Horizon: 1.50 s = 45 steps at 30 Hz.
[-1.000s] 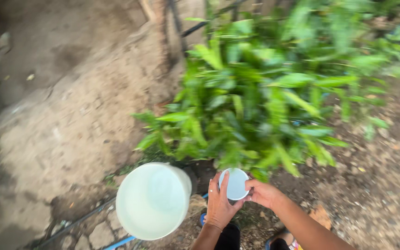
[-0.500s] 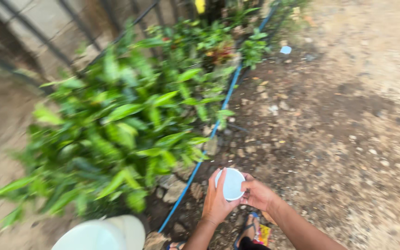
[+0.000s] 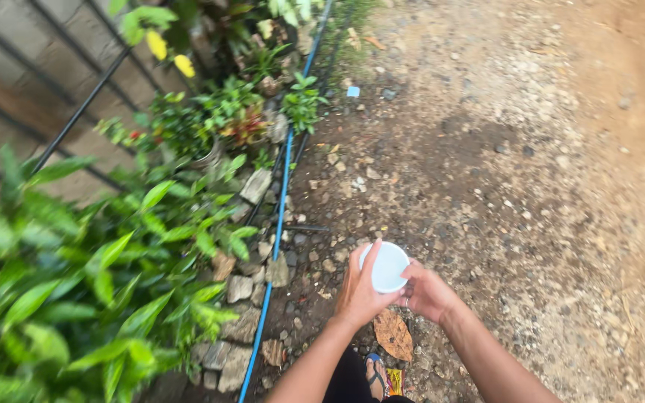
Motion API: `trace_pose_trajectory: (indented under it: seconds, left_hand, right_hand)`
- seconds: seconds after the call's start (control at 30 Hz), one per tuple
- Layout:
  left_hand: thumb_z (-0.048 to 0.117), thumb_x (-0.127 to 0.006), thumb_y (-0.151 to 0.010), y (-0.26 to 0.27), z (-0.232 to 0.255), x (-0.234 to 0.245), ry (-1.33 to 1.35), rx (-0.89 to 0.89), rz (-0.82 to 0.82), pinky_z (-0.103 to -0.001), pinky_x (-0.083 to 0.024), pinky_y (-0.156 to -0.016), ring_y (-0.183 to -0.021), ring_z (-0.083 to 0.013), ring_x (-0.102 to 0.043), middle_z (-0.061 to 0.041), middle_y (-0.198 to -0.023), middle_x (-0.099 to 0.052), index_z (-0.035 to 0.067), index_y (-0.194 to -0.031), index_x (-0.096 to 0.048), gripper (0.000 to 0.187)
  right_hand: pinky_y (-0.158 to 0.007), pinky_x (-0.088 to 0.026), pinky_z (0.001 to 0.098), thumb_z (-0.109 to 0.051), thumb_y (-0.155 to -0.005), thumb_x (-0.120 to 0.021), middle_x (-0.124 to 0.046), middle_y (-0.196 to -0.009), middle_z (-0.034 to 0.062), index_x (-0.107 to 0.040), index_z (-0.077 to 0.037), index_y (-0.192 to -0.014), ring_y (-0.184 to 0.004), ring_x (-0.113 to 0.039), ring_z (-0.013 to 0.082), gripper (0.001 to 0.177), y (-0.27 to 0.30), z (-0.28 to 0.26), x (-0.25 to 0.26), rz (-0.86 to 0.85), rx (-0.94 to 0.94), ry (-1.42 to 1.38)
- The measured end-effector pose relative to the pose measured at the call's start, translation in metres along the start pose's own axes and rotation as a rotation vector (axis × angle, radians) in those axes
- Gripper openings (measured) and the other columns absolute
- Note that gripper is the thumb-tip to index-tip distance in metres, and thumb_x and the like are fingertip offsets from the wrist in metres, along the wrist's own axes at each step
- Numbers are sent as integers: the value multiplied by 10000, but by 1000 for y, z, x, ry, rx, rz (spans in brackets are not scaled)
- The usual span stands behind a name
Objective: The person fills a small white cup with water from a large white bucket and then walks along a path to pour the water onto various plants.
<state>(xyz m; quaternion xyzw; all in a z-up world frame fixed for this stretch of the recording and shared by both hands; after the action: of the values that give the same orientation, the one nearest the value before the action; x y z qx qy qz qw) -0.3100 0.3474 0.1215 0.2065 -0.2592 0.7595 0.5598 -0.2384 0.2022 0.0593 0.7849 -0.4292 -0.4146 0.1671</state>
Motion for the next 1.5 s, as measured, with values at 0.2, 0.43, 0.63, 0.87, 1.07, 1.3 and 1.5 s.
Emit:
trace_pose_trajectory:
  seconds: [0.2,0.43,0.63,0.87,1.07,1.3,1.5]
  left_hand:
    - [295,-924,-647,-77,14,-32,55,-138,-50,-478,-509,-1052,-1357,-425,-484,-191,-1493,-365,174,-1601,-298,1147]
    - [327,-940,-614,-192,28,-48,21,-355,-87,-529,-381,-1127,-1337,-426,-442,-197,-1445,-432,164,-1592,-301,1179]
    - [334,-917,-633,-287,32,-53,23,-374,-153,-531,-379,-1137,-1359,-432,-422,-212,-1470,-403,193,-1616,-282,1178]
    - [317,-910,-621,-383,27,-62,-41,-326,-211,-577,-360,-1137,-1399,-433,-372,-227,-1459,-354,236,-1611,-203,1219]
    - [367,-898,-650,-453,31,-76,13,-341,-171,-579,-361,-1178,-1377,-416,-412,-197,-1455,-411,228,-1633,-231,1197]
    - [367,-917,-615,-553,44,-120,9,-321,-132,-666,-144,-1220,-1409,-379,-413,-176,-1445,-437,218,-1623,-236,1225]
    - [370,-905,-589,-648,61,-165,24,-282,-45,-662,-157,-1220,-1416,-381,-422,-166,-1460,-445,219,-1619,-268,1221]
  right_hand:
    - [-781,-524,410,-236,-763,-663,-619,-1162,76,-548,-215,-1351,-936,-580,213,600,-16,-55,34,97,84,-56]
    - [-780,-545,442,-249,-786,-668,-644,-1121,77,-537,-207,-1325,-909,-620,221,556,-55,-140,55,144,169,-123]
    - [-828,-555,477,-289,-832,-649,-675,-1134,118,-519,-182,-1392,-953,-637,246,585,-89,-214,50,118,268,-178]
    - [-1021,-528,527,-110,-803,-578,-563,-1399,160,-339,-159,-1566,-1169,-605,282,801,-122,-282,53,60,381,-222]
    - [-1068,-471,490,28,-734,-614,-369,-1594,41,-238,-218,-1593,-1431,-398,262,970,-169,-333,77,220,405,98]
    - [-1097,-433,401,-37,-644,-851,-423,-1536,94,-220,-127,-1568,-1431,-401,231,1122,-241,-427,117,239,772,486]
    - [-1127,-392,370,-102,-672,-895,-465,-1484,95,-269,-71,-1536,-1386,-443,211,1068,-298,-519,162,225,861,595]
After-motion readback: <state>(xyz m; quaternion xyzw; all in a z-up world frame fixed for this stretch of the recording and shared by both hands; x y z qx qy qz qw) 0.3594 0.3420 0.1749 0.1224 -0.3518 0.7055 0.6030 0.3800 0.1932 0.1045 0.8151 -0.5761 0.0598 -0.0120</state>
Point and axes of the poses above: each hand's wrist, its own y-axis away from the middle knuckle, its own x-axis out of the back of the hand, z = x × y, the point moved 5 cm from there along -y, towards the middle knuckle
